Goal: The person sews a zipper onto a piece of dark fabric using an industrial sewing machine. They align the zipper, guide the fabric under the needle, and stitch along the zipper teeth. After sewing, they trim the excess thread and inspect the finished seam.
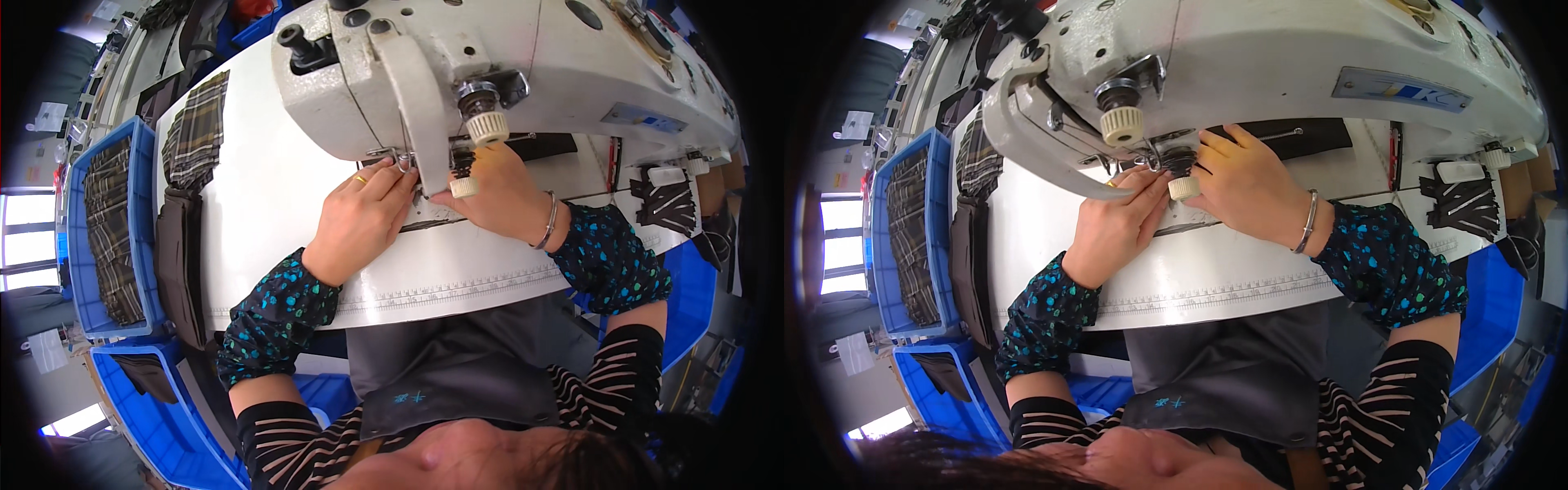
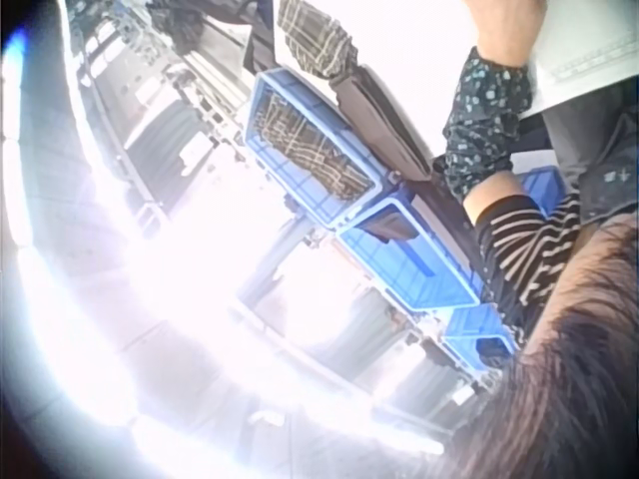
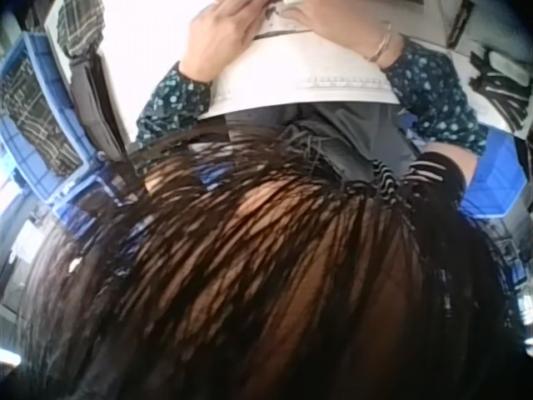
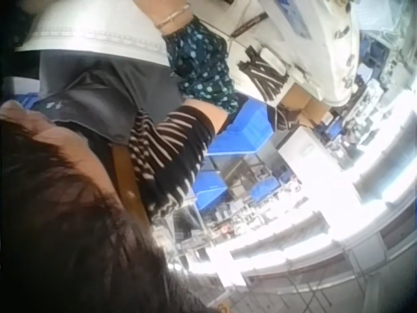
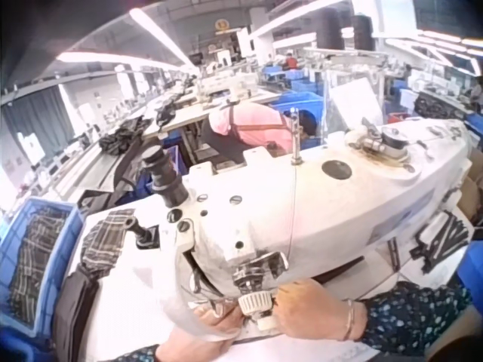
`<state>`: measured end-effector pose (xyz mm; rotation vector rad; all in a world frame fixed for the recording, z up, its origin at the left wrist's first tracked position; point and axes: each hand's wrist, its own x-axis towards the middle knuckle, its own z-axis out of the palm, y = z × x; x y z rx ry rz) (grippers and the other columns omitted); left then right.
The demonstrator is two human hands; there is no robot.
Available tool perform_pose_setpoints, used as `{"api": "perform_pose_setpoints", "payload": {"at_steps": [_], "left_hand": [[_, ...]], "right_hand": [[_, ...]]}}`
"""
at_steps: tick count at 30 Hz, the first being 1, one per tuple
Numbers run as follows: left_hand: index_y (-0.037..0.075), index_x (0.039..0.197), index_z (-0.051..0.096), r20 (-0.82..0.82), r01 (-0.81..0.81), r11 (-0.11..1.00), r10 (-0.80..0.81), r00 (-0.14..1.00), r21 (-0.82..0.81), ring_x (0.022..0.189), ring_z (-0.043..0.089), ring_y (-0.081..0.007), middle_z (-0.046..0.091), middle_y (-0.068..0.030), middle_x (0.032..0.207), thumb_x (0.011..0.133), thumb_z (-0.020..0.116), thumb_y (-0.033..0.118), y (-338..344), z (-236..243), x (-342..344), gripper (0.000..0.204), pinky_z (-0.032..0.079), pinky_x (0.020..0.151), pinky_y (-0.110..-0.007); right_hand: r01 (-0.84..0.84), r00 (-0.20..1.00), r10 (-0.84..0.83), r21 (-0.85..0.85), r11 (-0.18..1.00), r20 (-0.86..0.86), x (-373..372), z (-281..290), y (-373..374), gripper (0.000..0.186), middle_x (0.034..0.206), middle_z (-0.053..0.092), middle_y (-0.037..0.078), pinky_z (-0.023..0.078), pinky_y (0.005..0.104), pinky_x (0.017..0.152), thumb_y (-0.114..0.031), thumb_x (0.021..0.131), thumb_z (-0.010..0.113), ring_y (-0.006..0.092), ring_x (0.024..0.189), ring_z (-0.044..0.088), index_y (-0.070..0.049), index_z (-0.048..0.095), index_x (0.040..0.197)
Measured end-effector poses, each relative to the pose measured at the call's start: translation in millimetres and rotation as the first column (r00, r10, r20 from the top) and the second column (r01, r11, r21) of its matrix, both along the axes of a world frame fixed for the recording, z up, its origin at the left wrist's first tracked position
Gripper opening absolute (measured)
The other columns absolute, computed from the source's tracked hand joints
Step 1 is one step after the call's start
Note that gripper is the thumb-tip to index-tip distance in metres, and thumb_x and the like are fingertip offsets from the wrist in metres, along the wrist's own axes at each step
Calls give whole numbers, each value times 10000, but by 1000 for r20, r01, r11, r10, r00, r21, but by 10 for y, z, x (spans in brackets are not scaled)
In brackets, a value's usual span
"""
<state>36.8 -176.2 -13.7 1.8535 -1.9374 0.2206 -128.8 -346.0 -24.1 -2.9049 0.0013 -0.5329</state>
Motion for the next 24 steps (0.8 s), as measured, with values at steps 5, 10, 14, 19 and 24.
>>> {"api": "perform_pose_setpoints", "payload": {"at_steps": [5,10,14,19,24], "left_hand": [[22,1176,743,17,-4,1000,4,1000,0,1035,724,-298,723,-97,1086,895,728,70,6,4,-1,285,600,808,-378],[21,1183,735,40,-7,1000,7,999,10,1056,721,-299,726,-97,1138,895,728,74,13,-11,24,293,602,808,-381],[16,1152,734,54,-1,1000,-1,999,30,1053,720,-302,727,-92,1159,889,724,68,12,1,20,268,606,806,-388],[12,1115,733,80,3,999,-5,997,34,1038,719,-317,721,-96,1177,880,720,59,-7,11,20,240,610,805,-389],[7,1106,731,97,11,999,-14,995,33,1008,717,-325,719,-107,1159,881,720,58,-10,-9,27,231,607,826,-396]], "right_hand": [[8,999,-7,-17,1000,32,15,8,17,388,1155,732,130,454,475,1106,-343,823,801,286,1249,628,-29,737,1041],[15,1000,-14,-41,999,14,24,-8,13,369,1191,720,125,453,471,1109,-332,829,793,283,1266,617,-43,735,1050],[15,1000,-15,4,1000,24,30,-33,7,339,1174,709,113,447,470,1116,-325,837,782,283,1279,607,-52,722,1029],[-2,998,3,-15,1000,61,41,-44,-17,307,1122,692,101,443,477,1117,-322,845,777,286,1297,589,-60,703,988],[-8,998,7,14,1000,62,32,-60,-20,302,1130,687,101,443,479,1112,-317,849,780,289,1303,578,-65,698,993]]}}
